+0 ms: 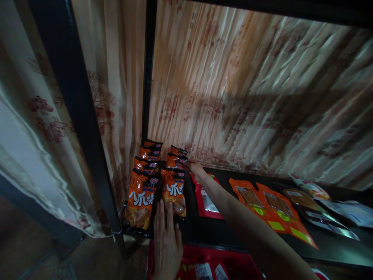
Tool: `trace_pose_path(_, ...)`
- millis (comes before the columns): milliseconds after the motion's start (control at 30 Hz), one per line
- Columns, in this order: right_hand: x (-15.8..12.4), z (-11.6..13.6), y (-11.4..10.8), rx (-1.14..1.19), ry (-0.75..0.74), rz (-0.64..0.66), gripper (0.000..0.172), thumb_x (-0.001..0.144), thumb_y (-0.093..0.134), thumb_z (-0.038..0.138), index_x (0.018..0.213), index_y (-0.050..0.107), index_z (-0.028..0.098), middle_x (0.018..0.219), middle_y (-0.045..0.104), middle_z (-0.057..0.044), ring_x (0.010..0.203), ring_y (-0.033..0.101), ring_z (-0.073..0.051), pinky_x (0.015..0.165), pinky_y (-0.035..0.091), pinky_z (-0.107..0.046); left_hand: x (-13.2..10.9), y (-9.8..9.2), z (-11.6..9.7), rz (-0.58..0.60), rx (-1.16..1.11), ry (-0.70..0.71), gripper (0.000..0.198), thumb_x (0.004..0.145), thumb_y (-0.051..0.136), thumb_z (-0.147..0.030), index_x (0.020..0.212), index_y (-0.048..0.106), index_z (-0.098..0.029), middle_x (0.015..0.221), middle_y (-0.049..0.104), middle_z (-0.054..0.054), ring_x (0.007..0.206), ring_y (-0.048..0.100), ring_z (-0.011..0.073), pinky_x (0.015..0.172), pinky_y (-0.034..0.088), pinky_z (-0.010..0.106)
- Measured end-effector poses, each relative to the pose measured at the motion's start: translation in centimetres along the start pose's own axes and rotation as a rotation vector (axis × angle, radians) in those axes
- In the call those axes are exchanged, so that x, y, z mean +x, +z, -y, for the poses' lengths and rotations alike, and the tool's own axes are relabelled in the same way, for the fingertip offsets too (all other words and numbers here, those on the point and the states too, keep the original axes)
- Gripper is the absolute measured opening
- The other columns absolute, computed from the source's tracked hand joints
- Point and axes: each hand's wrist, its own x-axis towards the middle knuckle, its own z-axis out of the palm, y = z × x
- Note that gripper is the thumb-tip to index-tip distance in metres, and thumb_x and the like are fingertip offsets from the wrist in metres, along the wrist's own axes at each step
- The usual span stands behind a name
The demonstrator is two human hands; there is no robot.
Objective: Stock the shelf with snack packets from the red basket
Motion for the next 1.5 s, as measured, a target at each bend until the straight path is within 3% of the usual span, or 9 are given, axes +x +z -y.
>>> trace_pose_path(133,-1.7,1.1,-1.2,0.071,0.091,0.121,0.012,0.074,0.061,0.025,0.086,0.061,0.021,0.09,0.073,-0.004,0.083,0.069,-0.019,0.077,0.055,-0.036,0.2,0.3,0.2,-0.031,-0.041,0.003,0.064,0.089,0.04,-0.016,0.146,0.013,-0.019,0.147,0.035,0.013,0.135,0.032,0.0218,0.104,0.039,0.04)
trace_pose_path(300,-4.1,2.1,-1.6,0.257,0.138,0.301,0.02,0.077,0.061,0.031,0.096,0.06,0.022,0.099,0.071,-0.004,0.088,0.068,-0.019,0.083,0.052,-0.038,0.3,0.7,0.5,-0.05,-0.048,0.004,0.058,0.09,0.04,-0.019,0.144,0.02,-0.018,0.142,0.042,0.013,0.13,0.04,0.0218,0.101,0.042,0.038)
trace_pose_path(533,-4.9,1.9,-0.7,0.33,0.139,0.26,0.03,0.065,0.075,0.035,0.088,0.062,0.02,0.086,0.073,-0.001,0.08,0.068,-0.019,0.081,0.051,-0.034,0.4,0.8,0.2,-0.018,-0.111,-0.071,0.056,0.089,0.042,-0.023,0.142,0.025,-0.013,0.144,0.037,0.017,0.132,0.036,0.0255,0.104,0.038,0.042)
trace_pose_path(700,-5.1,2.6,-0.9,0.292,0.165,0.273,0.027,0.064,0.075,0.03,0.087,0.064,0.021,0.081,0.073,0.0,0.074,0.068,-0.019,0.074,0.053,-0.033,0.7,0.0,-0.5,0.008,-0.184,-0.128,0.06,0.087,0.039,-0.014,0.144,0.021,-0.017,0.145,0.037,0.014,0.133,0.035,0.0231,0.106,0.035,0.042)
trace_pose_path(967,-6.4,2.2,-0.2,0.341,0.129,0.316,0.027,0.068,0.074,0.032,0.091,0.064,0.021,0.087,0.074,-0.002,0.077,0.069,-0.02,0.075,0.054,-0.033,0.6,-0.8,-0.7,0.067,-0.188,-0.09,0.069,0.084,0.042,-0.016,0.146,0.011,-0.013,0.153,0.019,0.016,0.141,0.016,0.0238,0.11,0.028,0.043)
trace_pose_path(1167,-6.8,1.8,0.0,0.367,0.119,0.334,0.029,0.069,0.073,0.032,0.095,0.065,0.019,0.092,0.073,-0.004,0.08,0.069,-0.02,0.077,0.054,-0.032,1.1,-0.6,-0.6,0.083,-0.248,-0.205,0.069,0.086,0.044,-0.038,0.143,0.019,-0.009,0.15,0.024,0.02,0.139,0.022,0.0266,0.11,0.029,0.045)
trace_pose_path(1333,-7.5,2.6,0.0,0.432,0.223,0.3,0.024,0.07,0.071,0.028,0.092,0.066,0.02,0.091,0.074,-0.003,0.081,0.069,-0.02,0.08,0.053,-0.034,2.1,-0.9,-0.8,0.114,-0.315,-0.294,0.069,0.083,0.049,-0.039,0.141,0.026,-0.01,0.147,0.031,0.018,0.136,0.029,0.0256,0.11,0.03,0.043)
trace_pose_path(1400,-7.8,2.9,0.1,0.469,0.291,0.342,0.024,0.075,0.065,0.035,0.093,0.066,0.02,0.092,0.074,-0.004,0.084,0.069,-0.021,0.082,0.053,-0.036,2.4,-1.2,-0.9,0.147,-0.332,-0.322,0.072,0.081,0.052,-0.038,0.142,0.025,-0.01,0.145,0.035,0.018,0.134,0.034,0.0256,0.108,0.032,0.042)
trace_pose_path(1500,-7.6,3.0,0.4,0.555,0.312,0.432,0.043,0.084,0.046,0.054,0.101,0.064,0.018,0.096,0.073,-0.008,0.091,0.068,-0.023,0.087,0.051,-0.041,2.7,-1.4,-0.9,0.176,-0.333,-0.345,0.074,0.078,0.055,-0.038,0.14,0.028,-0.008,0.142,0.041,0.019,0.13,0.039,0.0267,0.106,0.035,0.043)
